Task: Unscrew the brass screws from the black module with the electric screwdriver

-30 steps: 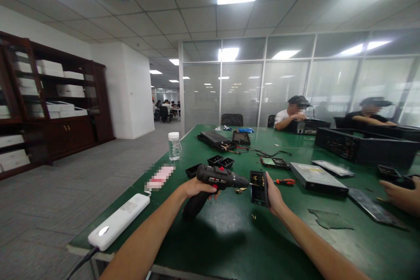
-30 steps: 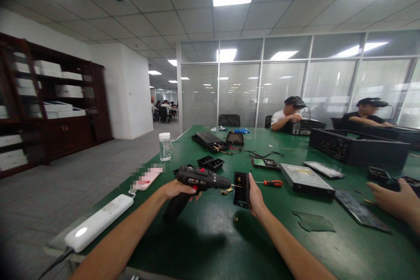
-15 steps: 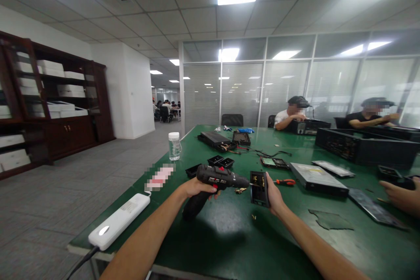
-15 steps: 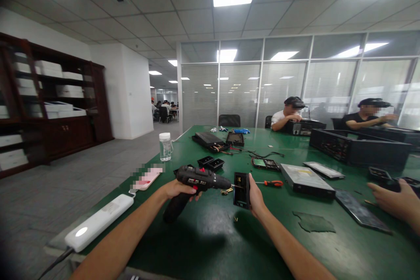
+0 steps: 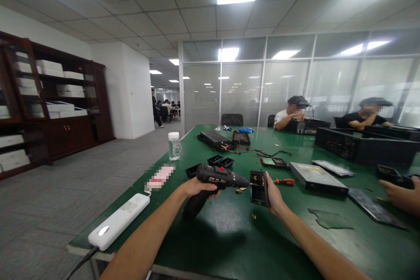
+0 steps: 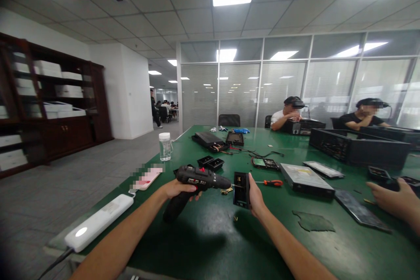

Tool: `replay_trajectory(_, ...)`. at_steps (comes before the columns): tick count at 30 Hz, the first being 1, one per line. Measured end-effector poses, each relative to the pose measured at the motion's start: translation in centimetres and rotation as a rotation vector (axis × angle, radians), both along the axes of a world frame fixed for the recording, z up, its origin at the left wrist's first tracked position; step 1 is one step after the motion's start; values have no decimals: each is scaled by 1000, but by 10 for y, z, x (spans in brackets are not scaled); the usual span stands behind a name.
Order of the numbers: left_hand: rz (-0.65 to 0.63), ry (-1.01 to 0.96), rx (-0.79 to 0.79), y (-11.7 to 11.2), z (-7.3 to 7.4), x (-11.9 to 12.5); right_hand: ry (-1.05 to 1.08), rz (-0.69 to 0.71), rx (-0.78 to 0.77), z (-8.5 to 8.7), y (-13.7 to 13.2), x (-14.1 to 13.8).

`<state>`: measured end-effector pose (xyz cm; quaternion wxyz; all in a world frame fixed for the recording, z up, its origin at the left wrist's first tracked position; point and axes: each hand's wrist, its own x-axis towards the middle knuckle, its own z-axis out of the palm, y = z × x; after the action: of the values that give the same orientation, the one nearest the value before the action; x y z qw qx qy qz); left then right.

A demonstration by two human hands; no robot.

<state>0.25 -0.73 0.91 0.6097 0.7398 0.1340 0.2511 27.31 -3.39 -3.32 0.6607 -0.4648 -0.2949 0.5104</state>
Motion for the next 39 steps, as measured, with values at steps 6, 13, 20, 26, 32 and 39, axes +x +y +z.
replay_trajectory(6,-5,8,2,-2,2,0,8,-3,5,1,-1,0)
replay_trajectory(13,6,15,5,-2,3,0,25,22,9,-1,-1,1)
replay_trajectory(20,12,0,-5,0,0,0,5,7,-24,1,0,0)
replay_trajectory(26,1,-2,-11,0,0,0,25,24,-10,0,0,0)
replay_trajectory(32,-1,-9,-11,-1,1,-1,32,31,-6,0,-1,0)
replay_trajectory(39,-11,-14,-3,-1,1,-1,35,26,6,0,-1,0)
